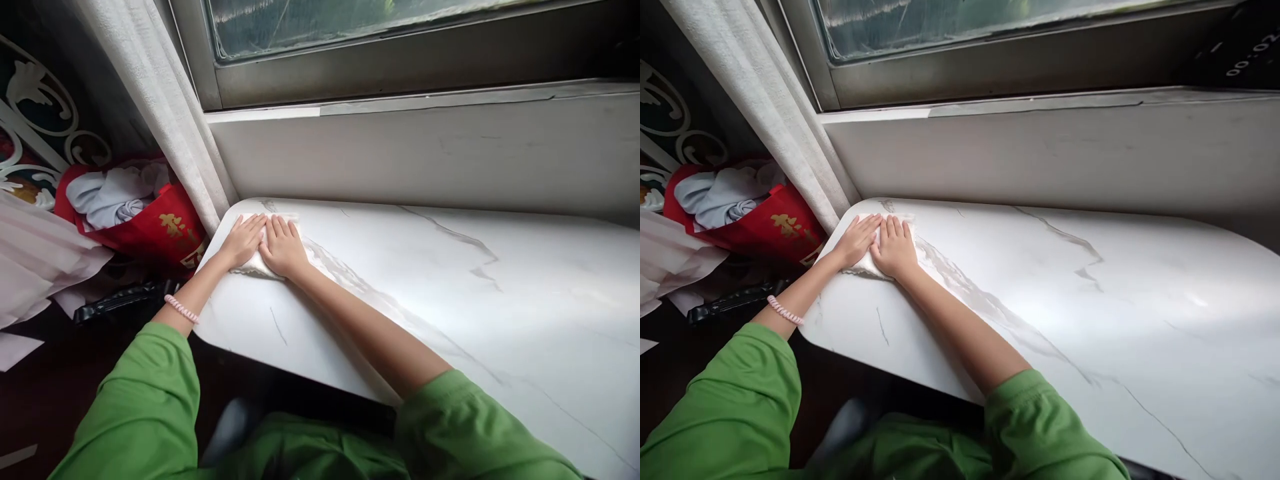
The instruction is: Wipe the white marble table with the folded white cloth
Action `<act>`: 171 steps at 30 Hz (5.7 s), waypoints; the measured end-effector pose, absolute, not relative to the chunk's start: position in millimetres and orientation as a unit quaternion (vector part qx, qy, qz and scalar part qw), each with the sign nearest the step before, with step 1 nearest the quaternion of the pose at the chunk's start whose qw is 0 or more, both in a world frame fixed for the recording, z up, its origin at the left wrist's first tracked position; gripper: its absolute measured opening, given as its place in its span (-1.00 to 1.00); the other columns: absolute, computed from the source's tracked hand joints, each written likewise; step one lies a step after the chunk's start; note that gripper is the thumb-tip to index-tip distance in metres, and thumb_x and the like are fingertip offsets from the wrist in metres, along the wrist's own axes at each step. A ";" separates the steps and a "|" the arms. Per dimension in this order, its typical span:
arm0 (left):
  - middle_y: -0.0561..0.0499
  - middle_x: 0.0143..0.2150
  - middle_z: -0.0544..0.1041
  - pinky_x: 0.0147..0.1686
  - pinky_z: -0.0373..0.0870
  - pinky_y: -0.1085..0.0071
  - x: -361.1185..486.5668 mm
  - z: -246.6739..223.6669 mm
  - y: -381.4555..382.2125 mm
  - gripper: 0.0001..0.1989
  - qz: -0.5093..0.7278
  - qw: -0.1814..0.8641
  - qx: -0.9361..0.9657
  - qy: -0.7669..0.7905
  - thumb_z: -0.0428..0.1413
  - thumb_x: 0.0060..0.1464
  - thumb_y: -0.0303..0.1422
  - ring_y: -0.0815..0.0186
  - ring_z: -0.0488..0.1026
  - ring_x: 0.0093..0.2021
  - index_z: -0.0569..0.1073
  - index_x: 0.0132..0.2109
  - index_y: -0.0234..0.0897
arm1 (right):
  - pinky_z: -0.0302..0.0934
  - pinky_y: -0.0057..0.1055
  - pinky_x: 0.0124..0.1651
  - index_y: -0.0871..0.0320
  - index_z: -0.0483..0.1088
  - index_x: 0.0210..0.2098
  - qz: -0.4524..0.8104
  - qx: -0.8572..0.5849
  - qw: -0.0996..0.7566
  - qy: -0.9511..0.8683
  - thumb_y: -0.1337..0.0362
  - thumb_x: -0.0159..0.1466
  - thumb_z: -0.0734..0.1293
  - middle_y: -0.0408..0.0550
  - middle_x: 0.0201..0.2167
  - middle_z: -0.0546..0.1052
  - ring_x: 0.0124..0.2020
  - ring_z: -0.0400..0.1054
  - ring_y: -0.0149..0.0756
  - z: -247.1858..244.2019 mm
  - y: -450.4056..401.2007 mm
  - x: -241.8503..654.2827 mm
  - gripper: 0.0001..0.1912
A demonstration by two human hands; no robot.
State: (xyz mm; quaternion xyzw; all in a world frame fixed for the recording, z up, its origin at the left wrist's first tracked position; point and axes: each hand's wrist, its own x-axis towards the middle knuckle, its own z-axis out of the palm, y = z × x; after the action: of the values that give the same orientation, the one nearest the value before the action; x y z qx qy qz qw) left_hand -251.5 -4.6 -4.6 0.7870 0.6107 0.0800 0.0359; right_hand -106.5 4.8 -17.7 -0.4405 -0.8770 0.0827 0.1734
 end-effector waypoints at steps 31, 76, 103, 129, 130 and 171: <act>-0.02 0.35 0.13 0.35 -0.24 0.18 -168.2 -1.9 -33.4 -0.50 0.108 0.052 0.811 0.573 -0.24 0.25 -0.37 0.29 0.01 0.36 0.13 0.31 -0.29 | -0.34 -0.06 0.34 0.53 -0.05 0.31 0.092 -0.502 0.171 -0.843 0.21 0.34 -0.02 0.29 0.34 0.02 0.37 -0.20 0.00 -14.0 -40.1 -29.7 -0.35; -0.08 0.38 0.06 0.36 -0.31 0.11 -27.3 2.5 -124.6 -0.47 0.110 0.079 0.814 0.564 -0.25 0.26 -0.34 0.24 -0.09 0.38 0.07 0.33 -0.33 | -0.28 -0.08 0.37 0.39 -0.04 0.34 0.089 -0.479 0.162 -0.858 0.17 0.35 -0.04 0.16 0.36 -0.02 0.39 -0.27 -0.17 -16.4 -123.4 118.4 -0.36; -0.08 0.36 0.12 0.34 -0.25 0.12 -2.7 -5.9 89.0 -0.49 0.102 0.012 0.809 0.578 -0.30 0.28 -0.39 0.26 -0.02 0.36 0.12 0.31 -0.40 | -0.24 -0.08 0.34 0.46 0.01 0.31 0.031 -0.524 0.162 -0.836 0.23 0.35 -0.04 0.22 0.34 0.05 0.36 -0.13 -0.08 -23.9 84.9 129.1 -0.39; -0.08 0.41 -0.06 0.34 -0.38 0.11 50.2 2.2 -46.3 -0.47 0.080 0.164 0.842 0.507 -0.32 0.30 -0.33 0.30 -0.21 0.40 -0.01 0.35 -0.40 | -0.22 -0.07 0.36 0.34 -0.01 0.33 0.059 -0.577 0.114 -0.807 0.17 0.39 -0.06 0.15 0.36 -0.02 0.38 -0.23 -0.12 -22.1 -59.2 196.5 -0.41; -0.08 0.40 -0.02 0.34 -0.36 0.13 51.8 0.1 -25.3 -0.48 0.087 0.140 0.844 0.511 -0.32 0.29 -0.36 0.30 -0.16 0.39 0.03 0.34 -0.39 | -0.25 -0.07 0.36 0.37 0.02 0.32 0.046 -0.588 0.114 -0.800 0.20 0.38 -0.04 0.17 0.36 0.00 0.38 -0.22 -0.10 -21.2 -39.0 192.7 -0.41; -0.14 0.41 -0.06 0.34 -0.32 0.08 149.0 1.3 -82.0 -0.40 0.105 0.188 0.845 0.489 -0.26 0.24 -0.31 0.22 -0.19 0.40 -0.07 0.36 -0.45 | -0.15 -0.09 0.35 0.16 -0.31 0.39 -0.042 -0.592 0.147 -0.792 0.17 0.39 -0.08 -0.01 0.36 0.03 0.36 -0.14 -0.22 -39.6 -106.3 296.0 -0.38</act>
State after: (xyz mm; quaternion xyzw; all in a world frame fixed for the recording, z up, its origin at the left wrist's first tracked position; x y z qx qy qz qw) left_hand 149.0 -82.0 1.3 0.8454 0.4891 0.1047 0.1876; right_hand 296.0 -106.3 -39.6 -0.5916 -0.7917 -0.0420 0.1466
